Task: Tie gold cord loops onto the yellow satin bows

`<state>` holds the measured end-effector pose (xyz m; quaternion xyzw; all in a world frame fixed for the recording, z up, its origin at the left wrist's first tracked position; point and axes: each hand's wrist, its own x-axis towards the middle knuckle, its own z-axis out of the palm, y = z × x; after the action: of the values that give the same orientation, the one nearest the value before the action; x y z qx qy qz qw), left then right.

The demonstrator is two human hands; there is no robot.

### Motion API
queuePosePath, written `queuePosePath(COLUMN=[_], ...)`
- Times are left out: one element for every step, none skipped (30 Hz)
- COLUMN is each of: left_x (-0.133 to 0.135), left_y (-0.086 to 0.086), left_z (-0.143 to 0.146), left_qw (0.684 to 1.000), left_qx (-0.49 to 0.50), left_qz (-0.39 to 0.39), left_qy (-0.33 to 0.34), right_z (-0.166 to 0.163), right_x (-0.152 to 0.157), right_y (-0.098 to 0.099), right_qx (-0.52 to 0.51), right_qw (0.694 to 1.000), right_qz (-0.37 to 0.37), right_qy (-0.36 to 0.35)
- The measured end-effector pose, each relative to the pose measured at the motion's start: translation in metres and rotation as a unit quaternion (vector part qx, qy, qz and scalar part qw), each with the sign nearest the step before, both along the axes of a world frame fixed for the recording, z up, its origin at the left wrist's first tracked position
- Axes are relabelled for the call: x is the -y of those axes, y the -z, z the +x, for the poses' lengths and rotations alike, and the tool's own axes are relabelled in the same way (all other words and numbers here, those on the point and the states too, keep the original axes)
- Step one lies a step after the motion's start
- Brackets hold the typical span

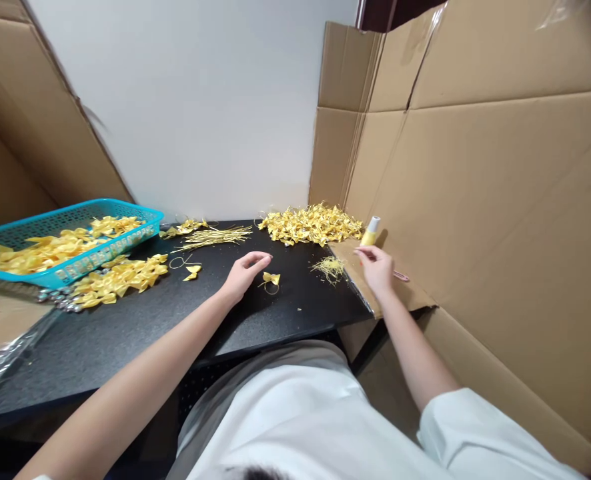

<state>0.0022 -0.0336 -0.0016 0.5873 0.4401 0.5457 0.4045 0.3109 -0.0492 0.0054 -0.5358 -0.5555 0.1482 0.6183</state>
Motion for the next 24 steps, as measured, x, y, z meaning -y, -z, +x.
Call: queuePosePath(left_x=[-0.001,-0.002,-0.003,-0.003,-0.004,-0.004,-0.004,-0.004,-0.004,-0.004,-0.004,-0.004,-0.005,-0.005,-0.005,-0.005,-0.005,-0.005,-0.005,-0.005,-0.005,-0.005,-0.005,-0.005], left_y=[0.001,0.002,0.002,0.003,0.003,0.003,0.003,0.004,0.004,0.004,0.005,0.005,0.006,0.006,0.006,0.006,0.006,0.006,0.005,0.005,0.005,0.004,0.004,0.004], left_z=[-0.001,-0.001,-0.001,-0.002,-0.002,-0.002,-0.003,-0.003,-0.003,-0.004,-0.004,-0.004,-0.004,-0.004,-0.004,-0.004,-0.004,-0.004,-0.004,-0.004,-0.004,-0.004,-0.004,-0.004], left_qw=[1.0,1.0,1.0,1.0,1.0,1.0,0.999,0.999,0.999,0.999,0.999,0.999,0.999,0.999,0.999,0.999,0.999,0.999,0.999,0.999,0.999,0.999,0.999,0.999], left_qx=[0.0,-0.001,-0.001,-0.002,-0.002,-0.002,-0.003,-0.004,-0.006,-0.008,-0.01,-0.011,-0.012,-0.012,-0.012,-0.012,-0.012,-0.011,-0.011,-0.011,-0.011,-0.012,-0.012,-0.012], left_qz=[-0.002,-0.003,-0.004,-0.005,-0.006,-0.006,-0.007,-0.008,-0.008,-0.009,-0.011,-0.012,-0.013,-0.014,-0.015,-0.015,-0.015,-0.016,-0.016,-0.016,-0.016,-0.015,-0.014,-0.014], left_qy=[-0.009,-0.015,-0.02,-0.023,-0.026,-0.029,-0.031,-0.033,-0.034,-0.035,-0.035,-0.035,-0.035,-0.035,-0.035,-0.036,-0.037,-0.038,-0.039,-0.04,-0.04,-0.04,-0.04,-0.04], right_z=[0.023,0.041,0.054,0.062,0.066,0.067,0.066,0.064,0.062,0.06,0.059,0.059,0.059,0.059,0.059,0.06,0.06,0.06,0.06,0.059,0.058,0.058,0.057,0.057], right_x=[-0.001,-0.002,-0.003,-0.003,-0.004,-0.005,-0.005,-0.006,-0.006,-0.006,-0.006,-0.006,-0.005,-0.005,-0.004,-0.004,-0.003,-0.003,-0.003,-0.003,-0.003,-0.003,-0.003,-0.003], right_y=[0.0,0.002,0.005,0.008,0.013,0.017,0.02,0.023,0.025,0.026,0.025,0.025,0.024,0.023,0.023,0.022,0.022,0.022,0.022,0.022,0.023,0.023,0.022,0.022], right_qx=[0.029,0.057,0.083,0.105,0.124,0.141,0.155,0.167,0.178,0.189,0.198,0.207,0.214,0.219,0.224,0.228,0.232,0.234,0.236,0.238,0.239,0.24,0.24,0.24], right_qw=[0.999,0.997,0.995,0.992,0.99,0.987,0.984,0.982,0.979,0.977,0.975,0.973,0.971,0.969,0.968,0.967,0.966,0.965,0.964,0.963,0.963,0.963,0.963,0.963], right_qz=[-0.014,-0.027,-0.04,-0.05,-0.059,-0.067,-0.073,-0.079,-0.083,-0.086,-0.089,-0.092,-0.094,-0.096,-0.098,-0.1,-0.102,-0.105,-0.107,-0.109,-0.109,-0.109,-0.108,-0.105], right_qy=[0.019,0.032,0.037,0.04,0.042,0.043,0.046,0.048,0.05,0.052,0.053,0.053,0.054,0.055,0.055,0.056,0.057,0.058,0.06,0.061,0.062,0.062,0.061,0.06])
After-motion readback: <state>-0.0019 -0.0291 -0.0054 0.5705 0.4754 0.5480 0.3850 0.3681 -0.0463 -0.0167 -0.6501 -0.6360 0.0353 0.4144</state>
